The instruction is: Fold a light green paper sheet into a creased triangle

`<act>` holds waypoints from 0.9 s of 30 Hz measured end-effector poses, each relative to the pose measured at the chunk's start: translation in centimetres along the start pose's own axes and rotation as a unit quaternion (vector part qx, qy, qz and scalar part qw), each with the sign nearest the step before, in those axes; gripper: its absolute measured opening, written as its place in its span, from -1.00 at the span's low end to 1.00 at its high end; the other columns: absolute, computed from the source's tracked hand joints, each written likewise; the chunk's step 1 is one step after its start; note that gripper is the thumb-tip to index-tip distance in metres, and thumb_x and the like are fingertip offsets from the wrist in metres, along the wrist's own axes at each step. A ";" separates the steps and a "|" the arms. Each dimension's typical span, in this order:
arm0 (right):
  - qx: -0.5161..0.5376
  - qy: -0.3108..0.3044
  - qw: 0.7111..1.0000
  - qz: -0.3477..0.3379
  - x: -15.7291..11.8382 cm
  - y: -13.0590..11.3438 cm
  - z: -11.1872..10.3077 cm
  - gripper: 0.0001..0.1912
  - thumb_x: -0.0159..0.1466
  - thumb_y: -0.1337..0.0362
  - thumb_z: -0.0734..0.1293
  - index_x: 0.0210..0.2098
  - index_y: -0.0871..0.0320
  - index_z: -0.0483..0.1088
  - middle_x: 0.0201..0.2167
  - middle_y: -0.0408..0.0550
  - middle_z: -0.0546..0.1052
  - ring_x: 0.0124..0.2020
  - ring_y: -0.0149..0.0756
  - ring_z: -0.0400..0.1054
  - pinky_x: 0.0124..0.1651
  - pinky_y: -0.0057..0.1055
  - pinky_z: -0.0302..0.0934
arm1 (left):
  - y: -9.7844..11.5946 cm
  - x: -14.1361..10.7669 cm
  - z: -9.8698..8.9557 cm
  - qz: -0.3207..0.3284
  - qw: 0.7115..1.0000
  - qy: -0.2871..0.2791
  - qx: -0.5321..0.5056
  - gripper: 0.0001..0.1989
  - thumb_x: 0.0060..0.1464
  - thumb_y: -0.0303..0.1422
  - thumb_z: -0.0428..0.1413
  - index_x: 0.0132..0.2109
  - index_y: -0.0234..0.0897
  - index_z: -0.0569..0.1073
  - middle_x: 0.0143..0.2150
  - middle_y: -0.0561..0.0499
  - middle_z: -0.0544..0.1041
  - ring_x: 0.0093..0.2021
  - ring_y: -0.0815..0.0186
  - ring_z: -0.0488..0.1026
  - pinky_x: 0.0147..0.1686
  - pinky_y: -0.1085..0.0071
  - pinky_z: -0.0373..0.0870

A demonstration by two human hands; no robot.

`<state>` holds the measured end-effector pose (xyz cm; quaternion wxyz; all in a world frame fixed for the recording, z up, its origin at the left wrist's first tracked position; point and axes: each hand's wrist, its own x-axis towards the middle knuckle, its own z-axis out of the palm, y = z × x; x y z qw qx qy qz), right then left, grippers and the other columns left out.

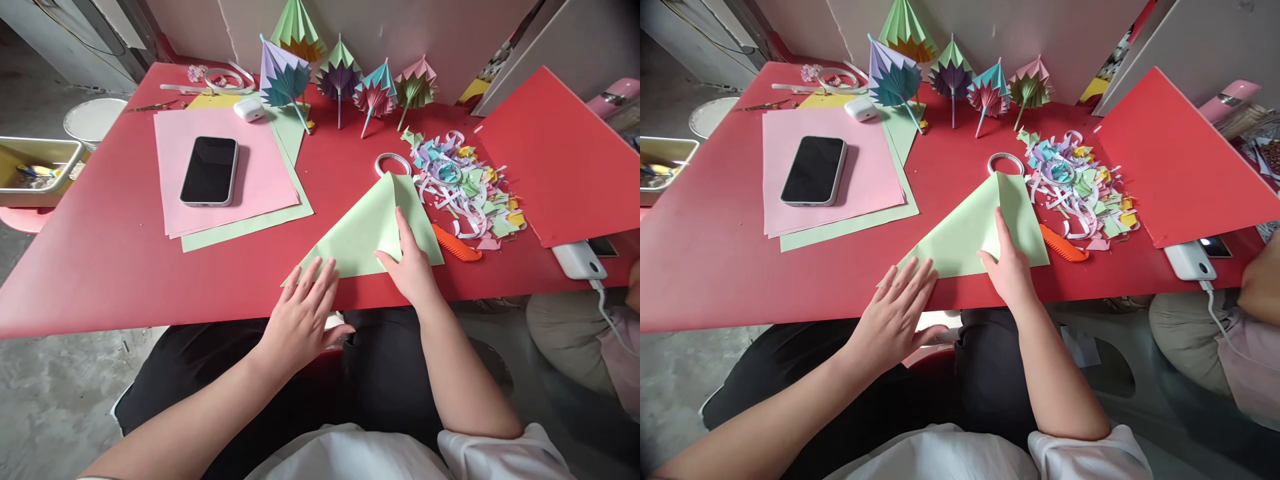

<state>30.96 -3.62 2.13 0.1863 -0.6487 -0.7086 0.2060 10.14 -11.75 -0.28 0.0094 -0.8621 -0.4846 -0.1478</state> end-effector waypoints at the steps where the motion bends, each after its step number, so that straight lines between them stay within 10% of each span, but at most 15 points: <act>1: -0.002 0.002 1.000 -0.001 0.0 -0.1 0.0 -0.22 0.20 0.21 0.18 0.30 -0.12 -0.32 0.29 -0.12 0.06 0.06 0.04 0.30 -0.10 -0.11 0.36 | 0.0 0.2 0.2 0.011 1.000 -0.008 -0.003 -0.23 0.10 0.10 -0.20 0.27 -0.37 0.10 0.30 -0.21 0.10 0.30 -0.03 -0.05 0.22 0.01 -0.05; 27: 0.040 -0.008 0.999 -0.006 -0.1 -0.2 0.2 -0.31 0.22 0.30 0.17 0.29 -0.11 -0.15 0.28 -0.22 0.09 0.25 -0.03 0.05 0.03 -0.14 0.29 | -0.3 0.8 0.2 0.013 0.998 -0.064 0.014 -0.18 0.09 0.12 -0.21 0.28 -0.44 0.05 0.31 -0.24 0.04 0.29 -0.07 -0.01 0.21 0.00 -0.03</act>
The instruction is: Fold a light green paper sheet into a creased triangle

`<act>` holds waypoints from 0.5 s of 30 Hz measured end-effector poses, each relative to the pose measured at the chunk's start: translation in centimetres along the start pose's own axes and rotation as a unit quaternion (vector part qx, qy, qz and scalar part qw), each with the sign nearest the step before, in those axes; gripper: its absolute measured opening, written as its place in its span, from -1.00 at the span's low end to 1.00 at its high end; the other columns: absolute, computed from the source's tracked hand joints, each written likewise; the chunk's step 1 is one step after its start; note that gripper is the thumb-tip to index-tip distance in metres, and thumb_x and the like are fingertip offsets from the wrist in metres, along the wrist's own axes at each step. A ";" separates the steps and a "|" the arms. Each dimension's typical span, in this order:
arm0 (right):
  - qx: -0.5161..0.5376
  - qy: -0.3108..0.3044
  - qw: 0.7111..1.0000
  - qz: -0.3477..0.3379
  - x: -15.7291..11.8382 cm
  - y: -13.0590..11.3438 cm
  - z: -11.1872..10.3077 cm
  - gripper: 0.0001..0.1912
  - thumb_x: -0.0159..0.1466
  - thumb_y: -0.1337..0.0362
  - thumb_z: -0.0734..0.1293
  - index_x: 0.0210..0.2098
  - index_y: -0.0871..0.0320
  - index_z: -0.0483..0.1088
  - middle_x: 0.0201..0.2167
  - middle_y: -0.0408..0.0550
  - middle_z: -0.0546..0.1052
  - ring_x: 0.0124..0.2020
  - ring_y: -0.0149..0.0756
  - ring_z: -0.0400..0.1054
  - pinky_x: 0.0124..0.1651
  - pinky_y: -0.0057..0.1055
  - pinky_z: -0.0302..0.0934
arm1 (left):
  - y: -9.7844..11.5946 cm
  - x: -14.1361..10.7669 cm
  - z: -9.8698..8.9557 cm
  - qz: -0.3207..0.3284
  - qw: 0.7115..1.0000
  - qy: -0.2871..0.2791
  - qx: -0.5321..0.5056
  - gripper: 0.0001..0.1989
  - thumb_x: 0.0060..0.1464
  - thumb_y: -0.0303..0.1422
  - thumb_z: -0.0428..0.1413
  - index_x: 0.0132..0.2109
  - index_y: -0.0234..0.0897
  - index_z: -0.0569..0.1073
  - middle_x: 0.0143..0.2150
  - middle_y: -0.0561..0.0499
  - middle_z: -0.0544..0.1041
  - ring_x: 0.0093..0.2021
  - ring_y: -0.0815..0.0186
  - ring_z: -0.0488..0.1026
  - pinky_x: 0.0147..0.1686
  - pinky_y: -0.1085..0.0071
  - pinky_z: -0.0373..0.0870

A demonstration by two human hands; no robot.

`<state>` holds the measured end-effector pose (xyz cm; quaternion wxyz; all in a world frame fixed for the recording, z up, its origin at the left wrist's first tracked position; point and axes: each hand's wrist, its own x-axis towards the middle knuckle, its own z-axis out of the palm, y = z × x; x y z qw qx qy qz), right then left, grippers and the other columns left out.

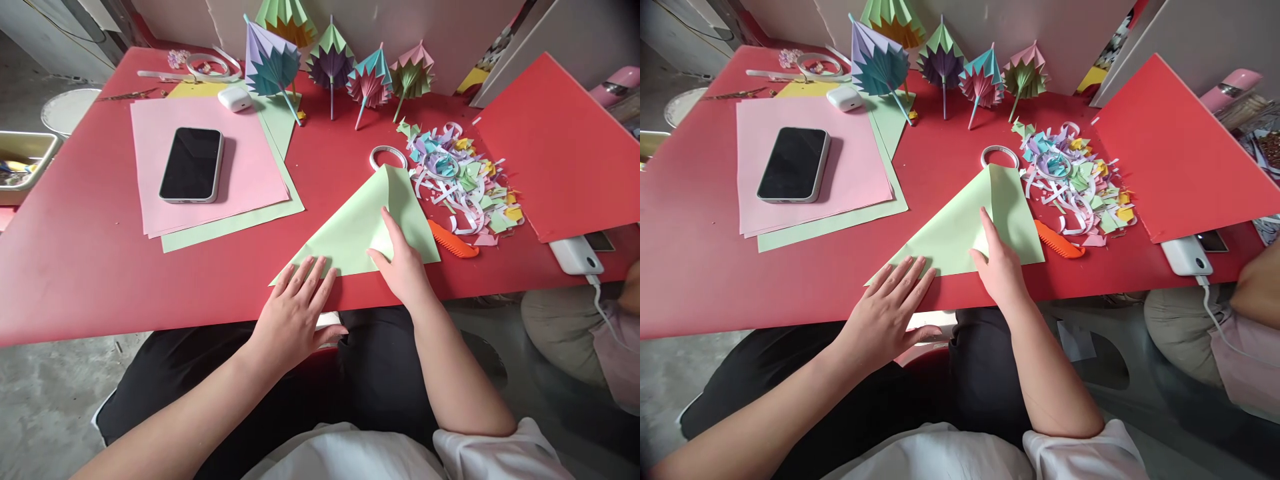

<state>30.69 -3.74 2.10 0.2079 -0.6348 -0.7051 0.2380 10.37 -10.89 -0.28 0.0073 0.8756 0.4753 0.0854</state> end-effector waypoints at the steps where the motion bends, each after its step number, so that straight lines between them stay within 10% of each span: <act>1: -0.002 0.004 1.000 -0.003 0.0 0.1 0.1 -0.31 0.22 0.30 0.17 0.29 -0.12 -0.15 0.28 -0.23 0.09 0.24 -0.04 0.06 0.03 -0.15 0.29 | 0.0 0.0 0.0 -0.001 1.000 0.000 0.001 -0.18 0.09 0.12 -0.21 0.28 -0.44 0.05 0.31 -0.24 0.04 0.29 -0.07 -0.01 0.21 0.00 -0.03; 15: -0.017 0.018 1.000 -0.016 0.2 0.5 0.3 -0.30 0.20 0.32 0.20 0.28 -0.10 -0.11 0.24 -0.12 0.17 0.07 -0.01 0.29 -0.14 -0.20 0.35 | 0.2 0.1 -0.1 -0.007 1.000 0.004 0.001 -0.18 0.09 0.12 -0.19 0.27 -0.46 0.08 0.30 -0.26 0.06 0.28 -0.08 -0.01 0.20 -0.02 -0.01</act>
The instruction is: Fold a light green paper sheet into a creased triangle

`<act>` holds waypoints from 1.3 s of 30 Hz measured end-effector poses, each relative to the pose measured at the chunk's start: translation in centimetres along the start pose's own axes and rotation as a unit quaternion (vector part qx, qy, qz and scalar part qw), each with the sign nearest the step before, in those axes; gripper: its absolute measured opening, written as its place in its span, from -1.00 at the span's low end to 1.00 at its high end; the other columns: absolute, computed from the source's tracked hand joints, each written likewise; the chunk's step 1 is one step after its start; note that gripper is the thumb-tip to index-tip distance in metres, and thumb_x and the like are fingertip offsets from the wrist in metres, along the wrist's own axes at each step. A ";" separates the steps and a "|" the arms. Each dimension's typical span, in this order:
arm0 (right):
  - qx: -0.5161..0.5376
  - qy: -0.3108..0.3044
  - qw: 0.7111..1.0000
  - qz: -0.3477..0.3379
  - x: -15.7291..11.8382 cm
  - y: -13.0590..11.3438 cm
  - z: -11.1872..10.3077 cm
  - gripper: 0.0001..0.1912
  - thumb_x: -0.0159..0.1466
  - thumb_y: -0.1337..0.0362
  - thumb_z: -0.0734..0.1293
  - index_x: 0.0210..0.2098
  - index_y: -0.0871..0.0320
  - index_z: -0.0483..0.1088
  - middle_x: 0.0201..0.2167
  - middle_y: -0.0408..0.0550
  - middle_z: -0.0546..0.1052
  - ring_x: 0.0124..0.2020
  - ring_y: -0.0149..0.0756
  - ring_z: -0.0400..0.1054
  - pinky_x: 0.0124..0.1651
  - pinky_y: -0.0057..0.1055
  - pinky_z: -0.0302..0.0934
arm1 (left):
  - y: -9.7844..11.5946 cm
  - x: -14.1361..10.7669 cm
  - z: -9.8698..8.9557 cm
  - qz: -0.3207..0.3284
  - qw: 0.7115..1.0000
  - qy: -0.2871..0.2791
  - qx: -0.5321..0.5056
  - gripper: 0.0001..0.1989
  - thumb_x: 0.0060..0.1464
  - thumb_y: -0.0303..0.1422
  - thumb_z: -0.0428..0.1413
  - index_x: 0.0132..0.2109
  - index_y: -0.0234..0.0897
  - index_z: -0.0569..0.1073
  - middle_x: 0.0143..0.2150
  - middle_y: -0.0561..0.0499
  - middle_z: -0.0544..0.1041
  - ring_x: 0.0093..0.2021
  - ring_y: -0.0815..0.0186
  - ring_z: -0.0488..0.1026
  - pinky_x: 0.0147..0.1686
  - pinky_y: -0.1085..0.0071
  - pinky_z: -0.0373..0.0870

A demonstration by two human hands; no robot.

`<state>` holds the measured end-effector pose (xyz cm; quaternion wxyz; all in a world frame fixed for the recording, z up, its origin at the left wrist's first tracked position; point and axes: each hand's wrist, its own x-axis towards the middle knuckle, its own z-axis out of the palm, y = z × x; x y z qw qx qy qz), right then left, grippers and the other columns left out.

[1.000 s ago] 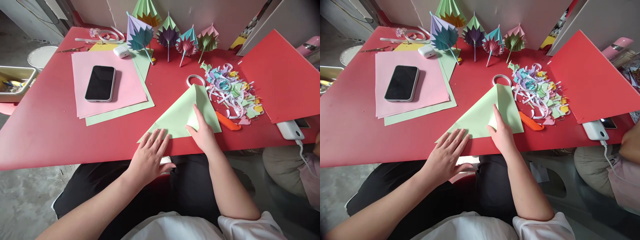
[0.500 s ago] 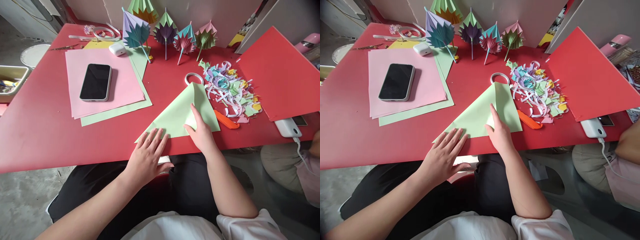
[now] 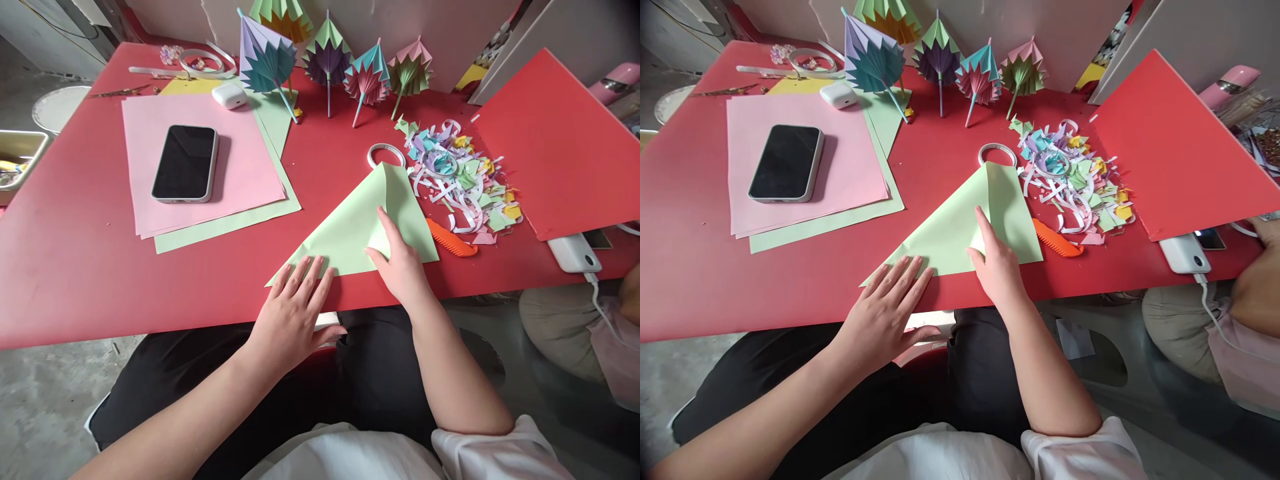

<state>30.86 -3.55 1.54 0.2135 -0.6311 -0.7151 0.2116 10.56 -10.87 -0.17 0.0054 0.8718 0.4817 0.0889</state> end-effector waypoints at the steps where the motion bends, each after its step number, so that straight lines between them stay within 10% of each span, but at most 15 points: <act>1: 0.001 0.001 1.000 0.000 0.0 0.0 0.0 -0.30 0.20 0.33 0.21 0.28 -0.10 -0.10 0.24 -0.12 0.18 0.06 -0.01 0.30 -0.15 -0.21 0.36 | 0.0 0.0 0.0 0.001 1.000 -0.001 -0.001 -0.18 0.09 0.11 -0.19 0.27 -0.46 0.08 0.30 -0.26 0.06 0.28 -0.08 -0.01 0.20 -0.02 -0.01; 19: -0.014 0.025 1.000 0.006 -0.2 -0.1 0.1 -0.30 0.20 0.30 0.22 0.28 -0.10 -0.11 0.24 -0.16 0.19 0.08 -0.09 0.28 -0.08 -0.24 0.33 | 0.1 0.3 -0.4 -0.004 1.000 -0.010 -0.014 -0.23 0.08 0.09 -0.15 0.28 -0.34 0.09 0.28 -0.25 0.12 0.27 -0.09 0.04 0.18 -0.04 0.03; 39: -0.013 0.052 0.998 0.036 -0.4 1.0 0.3 -0.35 0.19 0.31 0.20 0.25 -0.09 -0.01 -0.15 -0.05 0.45 -0.37 -0.29 0.31 -0.31 -0.31 0.24 | 0.1 0.3 -0.4 -0.006 0.999 -0.021 -0.024 -0.23 0.08 0.09 -0.13 0.28 -0.34 0.08 0.29 -0.26 0.10 0.28 -0.09 0.01 0.19 -0.04 -0.01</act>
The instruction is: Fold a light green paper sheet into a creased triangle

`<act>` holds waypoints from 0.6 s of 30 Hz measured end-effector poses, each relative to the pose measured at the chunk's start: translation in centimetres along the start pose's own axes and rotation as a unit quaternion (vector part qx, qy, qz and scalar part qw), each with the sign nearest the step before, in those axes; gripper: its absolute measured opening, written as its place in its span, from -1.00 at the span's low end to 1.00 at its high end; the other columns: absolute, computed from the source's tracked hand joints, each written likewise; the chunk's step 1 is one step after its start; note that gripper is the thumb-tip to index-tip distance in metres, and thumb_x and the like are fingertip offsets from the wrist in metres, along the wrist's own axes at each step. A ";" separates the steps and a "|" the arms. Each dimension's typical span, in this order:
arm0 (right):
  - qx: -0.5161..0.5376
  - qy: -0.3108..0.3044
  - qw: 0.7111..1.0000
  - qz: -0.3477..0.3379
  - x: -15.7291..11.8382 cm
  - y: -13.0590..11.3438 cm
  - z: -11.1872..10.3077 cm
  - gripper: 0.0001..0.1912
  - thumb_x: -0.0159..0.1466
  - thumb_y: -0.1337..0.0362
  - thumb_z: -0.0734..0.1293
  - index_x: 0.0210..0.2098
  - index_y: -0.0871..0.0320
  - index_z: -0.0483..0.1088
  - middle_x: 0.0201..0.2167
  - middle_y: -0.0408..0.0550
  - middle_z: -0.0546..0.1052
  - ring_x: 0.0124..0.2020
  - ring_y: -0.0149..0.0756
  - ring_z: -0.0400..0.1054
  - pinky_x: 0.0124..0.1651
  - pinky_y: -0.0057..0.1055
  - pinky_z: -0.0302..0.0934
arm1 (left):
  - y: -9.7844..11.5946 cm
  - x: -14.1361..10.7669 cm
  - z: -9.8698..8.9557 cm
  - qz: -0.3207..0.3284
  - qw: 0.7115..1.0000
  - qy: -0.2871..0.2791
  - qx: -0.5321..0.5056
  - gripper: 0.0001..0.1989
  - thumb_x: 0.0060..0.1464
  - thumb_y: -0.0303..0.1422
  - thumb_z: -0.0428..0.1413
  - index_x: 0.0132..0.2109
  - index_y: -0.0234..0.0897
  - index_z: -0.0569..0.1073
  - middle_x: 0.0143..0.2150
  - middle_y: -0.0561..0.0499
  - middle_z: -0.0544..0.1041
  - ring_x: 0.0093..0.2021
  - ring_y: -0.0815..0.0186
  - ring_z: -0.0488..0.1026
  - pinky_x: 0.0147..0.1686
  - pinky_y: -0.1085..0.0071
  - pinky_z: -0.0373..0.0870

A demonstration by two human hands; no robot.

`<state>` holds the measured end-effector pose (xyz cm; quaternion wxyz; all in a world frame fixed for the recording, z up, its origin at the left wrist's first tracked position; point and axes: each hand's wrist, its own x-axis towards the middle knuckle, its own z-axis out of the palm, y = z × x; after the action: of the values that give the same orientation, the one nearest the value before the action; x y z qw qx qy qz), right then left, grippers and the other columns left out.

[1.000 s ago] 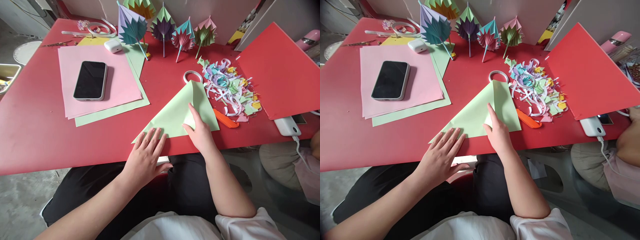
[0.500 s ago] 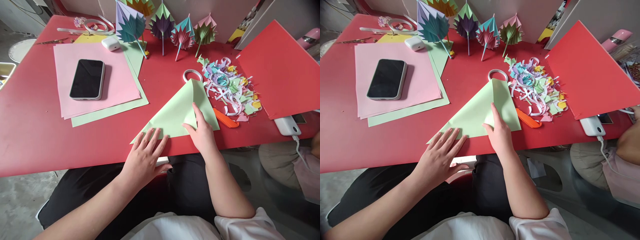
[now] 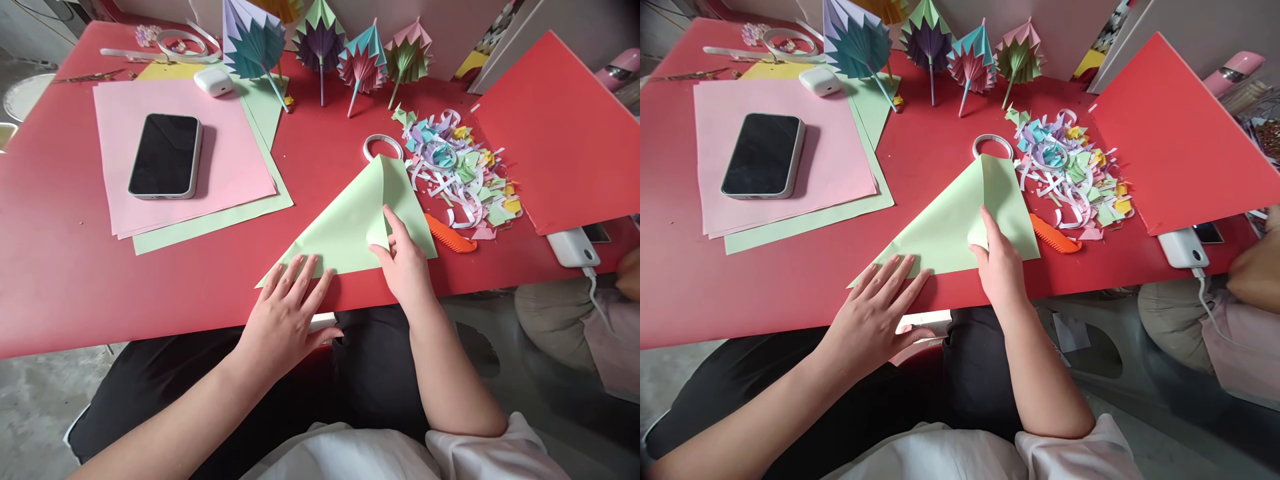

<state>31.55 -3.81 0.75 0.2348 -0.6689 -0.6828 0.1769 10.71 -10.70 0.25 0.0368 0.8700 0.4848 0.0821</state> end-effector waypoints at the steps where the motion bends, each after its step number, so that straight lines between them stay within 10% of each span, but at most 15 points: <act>1: 0.000 -0.001 1.000 0.001 0.0 0.0 0.0 -0.36 0.19 0.31 0.20 0.25 -0.09 -0.01 -0.15 -0.06 0.45 -0.37 -0.29 0.31 -0.30 -0.31 0.24 | 0.0 0.0 0.0 0.000 1.000 -0.001 0.000 -0.23 0.08 0.09 -0.13 0.28 -0.34 0.08 0.29 -0.26 0.10 0.28 -0.08 0.01 0.19 -0.04 -0.01; 18: -0.042 0.015 0.999 -0.010 0.1 0.2 -0.1 -0.49 0.18 0.25 0.25 0.14 -0.01 0.22 -0.28 -0.05 0.44 -0.35 -0.26 0.30 -0.27 -0.30 0.20 | 0.1 0.1 -0.2 -0.001 1.000 0.003 0.001 -0.24 0.09 0.08 -0.14 0.27 -0.36 0.11 0.28 -0.27 0.13 0.26 -0.09 0.04 0.18 -0.04 0.02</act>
<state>31.75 -3.72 0.68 0.2188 -0.6738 -0.6926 0.1353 10.81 -10.65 0.47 0.0351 0.8692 0.4859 0.0842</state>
